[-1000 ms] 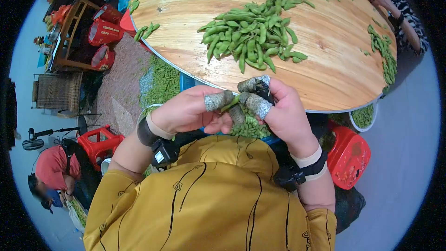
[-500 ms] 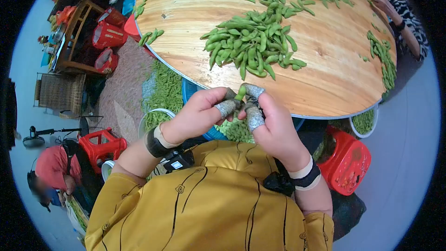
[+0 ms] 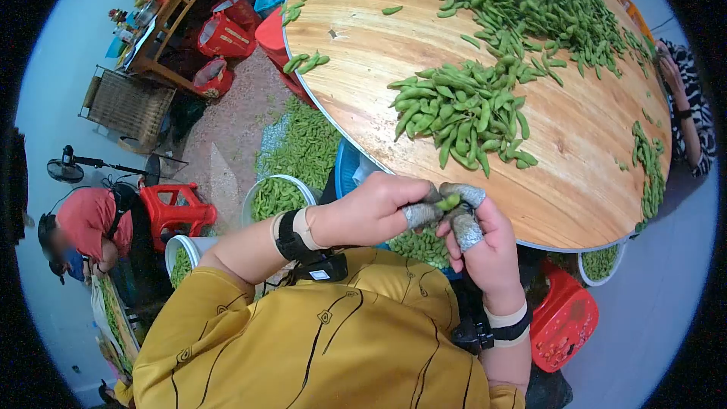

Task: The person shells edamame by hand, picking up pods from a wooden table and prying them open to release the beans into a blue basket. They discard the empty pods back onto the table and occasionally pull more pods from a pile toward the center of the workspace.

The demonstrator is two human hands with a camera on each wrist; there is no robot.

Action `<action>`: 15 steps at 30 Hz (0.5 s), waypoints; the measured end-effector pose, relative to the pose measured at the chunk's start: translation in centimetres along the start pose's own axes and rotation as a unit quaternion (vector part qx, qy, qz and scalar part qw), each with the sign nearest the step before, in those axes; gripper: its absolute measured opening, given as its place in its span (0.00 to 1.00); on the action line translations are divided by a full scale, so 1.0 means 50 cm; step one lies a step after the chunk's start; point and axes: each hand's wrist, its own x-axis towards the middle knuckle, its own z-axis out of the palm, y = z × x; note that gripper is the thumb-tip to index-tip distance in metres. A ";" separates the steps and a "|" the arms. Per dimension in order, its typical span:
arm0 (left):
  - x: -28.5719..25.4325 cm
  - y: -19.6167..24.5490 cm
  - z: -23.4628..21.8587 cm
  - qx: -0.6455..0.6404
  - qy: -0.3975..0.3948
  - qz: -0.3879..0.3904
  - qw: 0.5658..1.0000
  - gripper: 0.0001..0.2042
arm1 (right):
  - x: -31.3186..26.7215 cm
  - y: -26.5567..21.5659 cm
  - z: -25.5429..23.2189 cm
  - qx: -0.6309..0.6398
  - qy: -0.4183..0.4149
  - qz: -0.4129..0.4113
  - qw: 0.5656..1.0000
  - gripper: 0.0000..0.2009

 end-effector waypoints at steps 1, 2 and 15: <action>-0.001 -0.001 0.002 -0.069 0.003 -0.078 0.995 0.06 | 0.000 -0.003 0.005 -0.004 0.014 -0.007 1.000 0.16; -0.001 -0.001 0.001 -0.138 0.007 -0.153 0.978 0.06 | 0.001 -0.006 0.008 -0.008 0.028 -0.015 0.999 0.17; 0.009 0.012 0.005 -0.219 -0.006 -0.261 0.940 0.07 | -0.007 -0.012 0.005 -0.067 0.031 -0.026 0.997 0.24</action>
